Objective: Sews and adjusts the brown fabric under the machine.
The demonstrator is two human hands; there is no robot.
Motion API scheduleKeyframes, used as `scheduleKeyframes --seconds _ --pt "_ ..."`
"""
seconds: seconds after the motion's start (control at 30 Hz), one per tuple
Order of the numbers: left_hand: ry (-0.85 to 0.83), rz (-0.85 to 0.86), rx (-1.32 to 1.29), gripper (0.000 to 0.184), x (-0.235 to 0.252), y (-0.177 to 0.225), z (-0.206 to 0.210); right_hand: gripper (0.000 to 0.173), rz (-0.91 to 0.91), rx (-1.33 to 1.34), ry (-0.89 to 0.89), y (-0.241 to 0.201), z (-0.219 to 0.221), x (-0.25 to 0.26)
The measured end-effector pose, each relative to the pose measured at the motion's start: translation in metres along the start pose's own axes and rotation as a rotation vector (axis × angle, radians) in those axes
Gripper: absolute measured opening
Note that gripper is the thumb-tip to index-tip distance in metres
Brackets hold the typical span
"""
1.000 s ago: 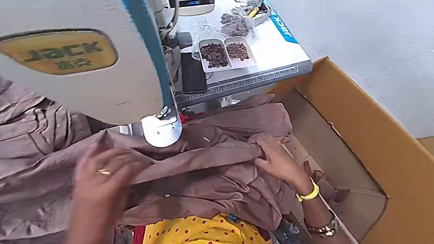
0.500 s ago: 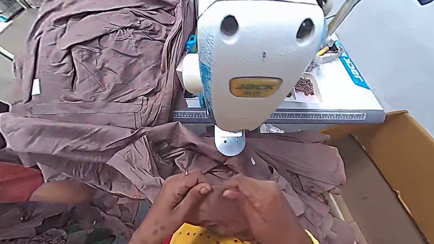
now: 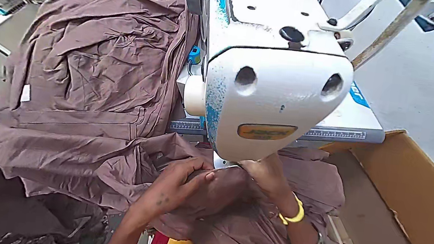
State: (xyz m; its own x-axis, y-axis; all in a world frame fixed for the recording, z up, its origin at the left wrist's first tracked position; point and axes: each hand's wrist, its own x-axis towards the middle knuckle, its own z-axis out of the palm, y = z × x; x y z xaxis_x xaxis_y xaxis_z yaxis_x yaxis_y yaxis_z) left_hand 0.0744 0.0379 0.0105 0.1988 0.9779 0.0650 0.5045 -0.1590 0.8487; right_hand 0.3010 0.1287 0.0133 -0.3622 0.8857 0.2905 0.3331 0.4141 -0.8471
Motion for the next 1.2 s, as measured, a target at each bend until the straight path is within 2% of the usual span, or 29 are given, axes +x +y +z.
scheduleKeyframes --seconds 0.17,0.37,0.47,0.53,0.57,0.63,0.77,0.9,1.0,1.13,1.2 --pt "0.081 0.049 -0.077 0.032 -0.037 -0.013 0.004 0.063 0.027 0.077 -0.115 -0.01 -0.001 0.015" --pt "0.129 -0.028 -0.235 0.027 -0.017 0.002 0.01 0.042 0.031 0.128 -0.161 0.006 -0.018 0.008" --pt "0.127 -0.118 -0.244 0.023 -0.001 0.011 0.007 0.059 0.114 0.154 -0.206 0.009 -0.023 -0.022" --pt "0.113 -0.163 -0.189 0.019 0.009 0.015 0.004 0.045 0.149 0.241 -0.179 0.005 -0.014 -0.04" --pt "0.113 -0.177 -0.141 0.019 0.014 0.017 0.003 0.034 0.149 0.3 -0.126 0.003 -0.007 -0.046" --pt "0.135 -0.182 -0.029 0.019 0.025 0.017 0.0 0.022 0.139 0.354 -0.032 0.0 0.002 -0.047" --pt "0.142 -0.174 0.093 0.019 0.041 0.017 -0.011 0.018 0.144 0.279 0.039 -0.005 0.009 -0.038" --pt "0.131 -0.157 0.11 0.021 0.042 0.015 -0.012 0.019 0.15 0.303 -0.004 -0.003 0.009 -0.038" --pt "0.135 -0.155 0.038 0.022 0.039 0.009 -0.008 0.029 0.116 0.087 -0.082 0.008 -0.011 -0.026" --pt "0.136 -0.163 -0.009 0.021 0.038 0.005 -0.004 0.022 0.001 -0.564 0.204 0.041 -0.051 0.017" --pt "0.147 -0.166 -0.009 0.02 0.037 0.006 -0.002 0.02 -0.058 -0.736 0.213 0.06 -0.061 0.036"
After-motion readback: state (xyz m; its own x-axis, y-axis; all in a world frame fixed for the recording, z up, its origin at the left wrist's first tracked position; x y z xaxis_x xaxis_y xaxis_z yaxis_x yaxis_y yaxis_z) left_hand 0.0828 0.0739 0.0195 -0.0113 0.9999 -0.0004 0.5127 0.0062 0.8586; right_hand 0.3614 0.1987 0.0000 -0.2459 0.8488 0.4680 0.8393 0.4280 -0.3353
